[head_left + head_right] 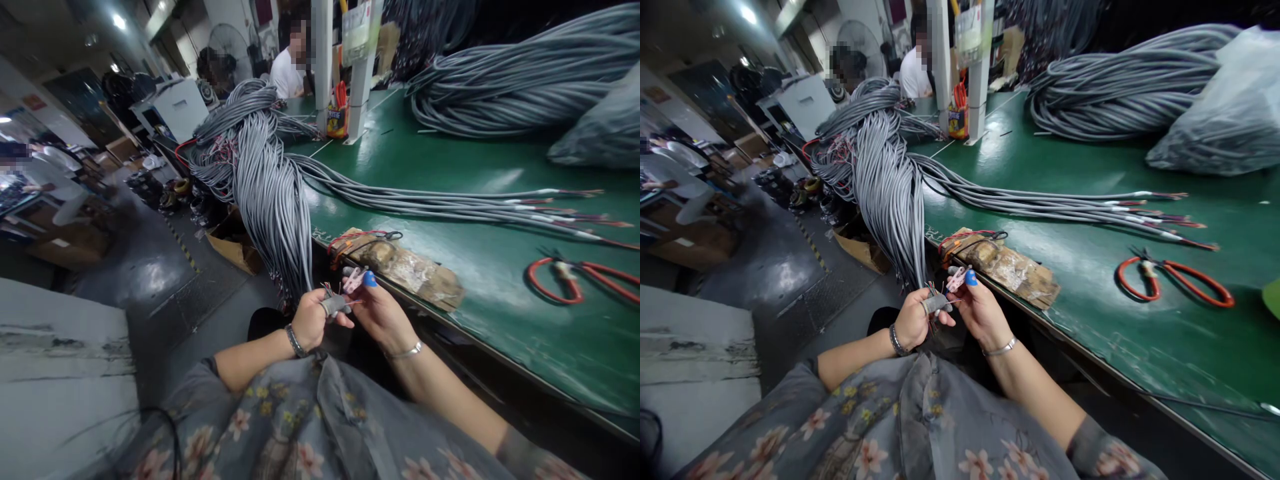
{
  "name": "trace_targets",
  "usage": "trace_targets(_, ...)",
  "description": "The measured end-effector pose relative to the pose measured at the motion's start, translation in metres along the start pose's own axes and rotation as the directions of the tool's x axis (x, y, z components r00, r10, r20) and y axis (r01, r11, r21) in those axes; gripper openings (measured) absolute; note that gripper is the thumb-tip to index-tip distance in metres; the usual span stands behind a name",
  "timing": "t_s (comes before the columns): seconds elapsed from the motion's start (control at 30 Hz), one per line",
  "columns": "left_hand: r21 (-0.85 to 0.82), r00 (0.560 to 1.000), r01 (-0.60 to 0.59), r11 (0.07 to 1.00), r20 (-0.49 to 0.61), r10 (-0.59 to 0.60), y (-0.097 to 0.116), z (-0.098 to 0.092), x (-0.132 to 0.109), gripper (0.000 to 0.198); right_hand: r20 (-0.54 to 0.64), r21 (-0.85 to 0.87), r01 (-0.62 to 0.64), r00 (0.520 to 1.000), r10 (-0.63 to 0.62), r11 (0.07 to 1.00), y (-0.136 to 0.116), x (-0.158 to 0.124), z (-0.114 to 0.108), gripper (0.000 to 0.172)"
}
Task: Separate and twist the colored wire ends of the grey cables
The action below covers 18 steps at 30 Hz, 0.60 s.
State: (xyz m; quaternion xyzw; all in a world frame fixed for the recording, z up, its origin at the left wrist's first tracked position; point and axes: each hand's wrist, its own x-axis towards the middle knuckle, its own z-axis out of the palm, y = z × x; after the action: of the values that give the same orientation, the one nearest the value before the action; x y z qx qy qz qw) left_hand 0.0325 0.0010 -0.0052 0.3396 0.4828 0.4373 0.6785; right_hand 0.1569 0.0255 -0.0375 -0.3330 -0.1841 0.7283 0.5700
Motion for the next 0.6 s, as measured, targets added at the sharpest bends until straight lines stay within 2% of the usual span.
trace_targets(0.37, 0.029, 1.0, 0.026, 0.999, 0.009, -0.026, 0.0, -0.003, -0.001, 0.042, 0.021, -0.007, 0.017, 1.0, -0.017, 1.0, 0.001, 0.0, -0.001, 0.035)
trace_targets(0.5, 0.061, 1.0, -0.005, 0.998, 0.03, 0.003, -0.001, -0.006, -0.005, 0.042, 0.117, -0.042, -0.054, 0.991, 0.059, 0.998, -0.004, -0.004, -0.001, 0.043)
trace_targets(0.6, 0.117, 0.997, -0.063, 0.991, 0.048, 0.058, -0.002, -0.01, -0.01, 0.042, 0.137, -0.068, -0.112, 0.983, 0.12, 0.991, -0.007, -0.007, -0.001, 0.046)
